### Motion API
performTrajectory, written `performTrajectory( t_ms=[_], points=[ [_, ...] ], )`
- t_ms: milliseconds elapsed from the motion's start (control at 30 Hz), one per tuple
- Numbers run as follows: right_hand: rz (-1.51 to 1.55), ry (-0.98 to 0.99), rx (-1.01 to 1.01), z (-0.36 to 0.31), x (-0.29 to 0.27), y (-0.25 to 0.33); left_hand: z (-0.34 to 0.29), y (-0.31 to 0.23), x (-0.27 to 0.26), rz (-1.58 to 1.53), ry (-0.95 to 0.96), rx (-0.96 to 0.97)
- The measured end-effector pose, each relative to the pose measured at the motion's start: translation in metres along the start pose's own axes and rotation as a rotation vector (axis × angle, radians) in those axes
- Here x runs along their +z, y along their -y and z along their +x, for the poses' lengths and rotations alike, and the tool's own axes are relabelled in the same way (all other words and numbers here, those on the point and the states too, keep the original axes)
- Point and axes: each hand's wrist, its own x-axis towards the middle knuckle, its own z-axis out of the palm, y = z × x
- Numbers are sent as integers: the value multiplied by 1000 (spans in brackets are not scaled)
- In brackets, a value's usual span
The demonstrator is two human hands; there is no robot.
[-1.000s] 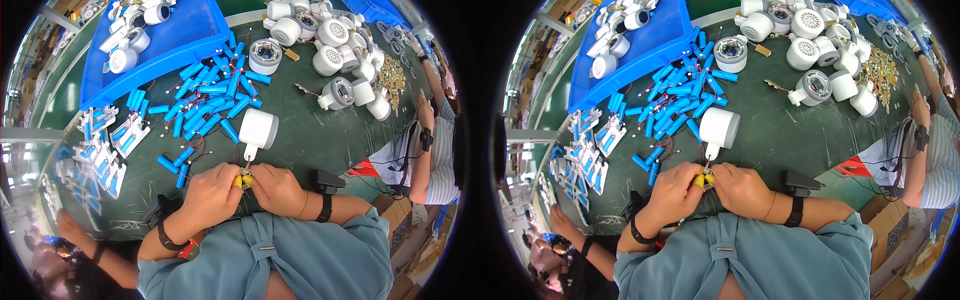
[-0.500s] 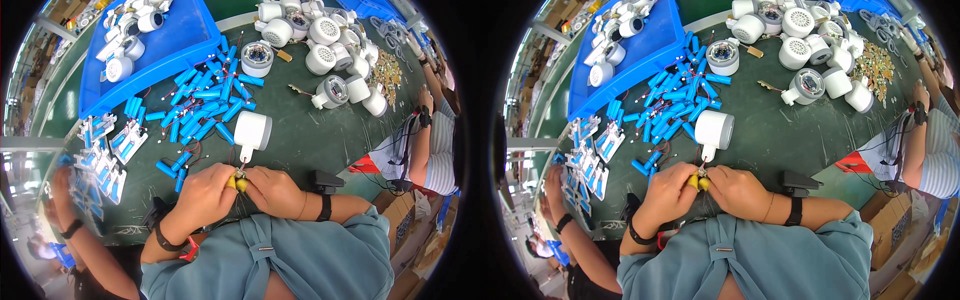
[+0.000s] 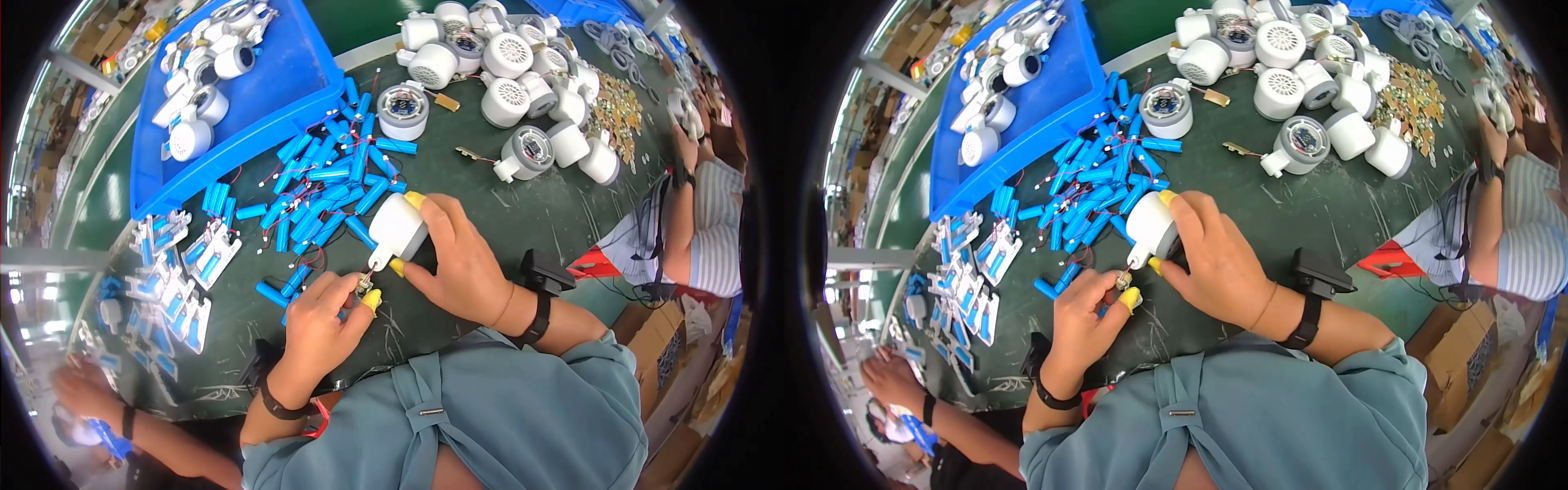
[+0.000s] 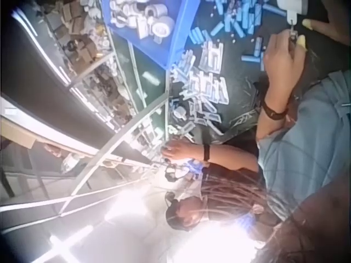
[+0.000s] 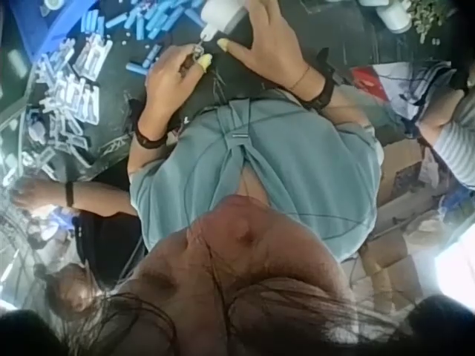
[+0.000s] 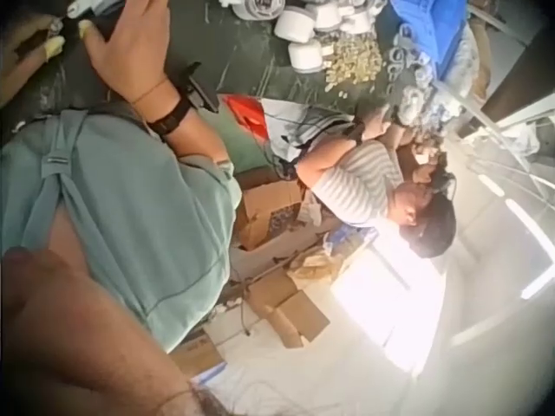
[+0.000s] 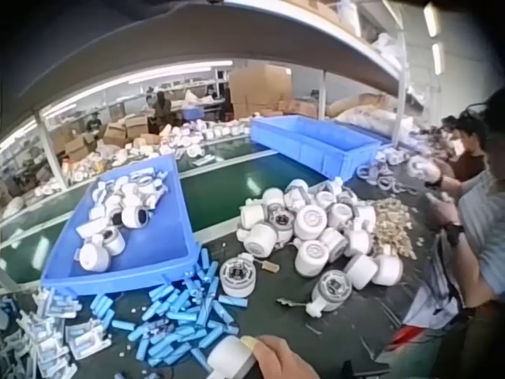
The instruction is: The person connects a wire from a white plastic housing to a circuit board by hand, then presses the board into the housing. They then pick up a blue battery, place it into a white plastic frame, and set the frame aside on the table.
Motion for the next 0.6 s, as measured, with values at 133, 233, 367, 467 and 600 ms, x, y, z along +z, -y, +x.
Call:
performTrajectory(
  t_ms=[133, 233, 367, 467, 600],
  points=[
    [68, -95, -98, 1, -1, -1, -1, 0, -2, -124, 8, -34],
    [113, -118, -119, 0, -2, -3, -2, 5, 0, -210, 38, -54],
    [127, -112, -78, -1, -4, -1, -3, 9, 0, -229, 48, -50],
    [134, -133, -79, -2, -2, -2, -2, 5, -2, -284, 84, -189],
    [138, -151, -87, -2, 1, -4, 0, 3, -3, -287, 103, -221]
  ],
)
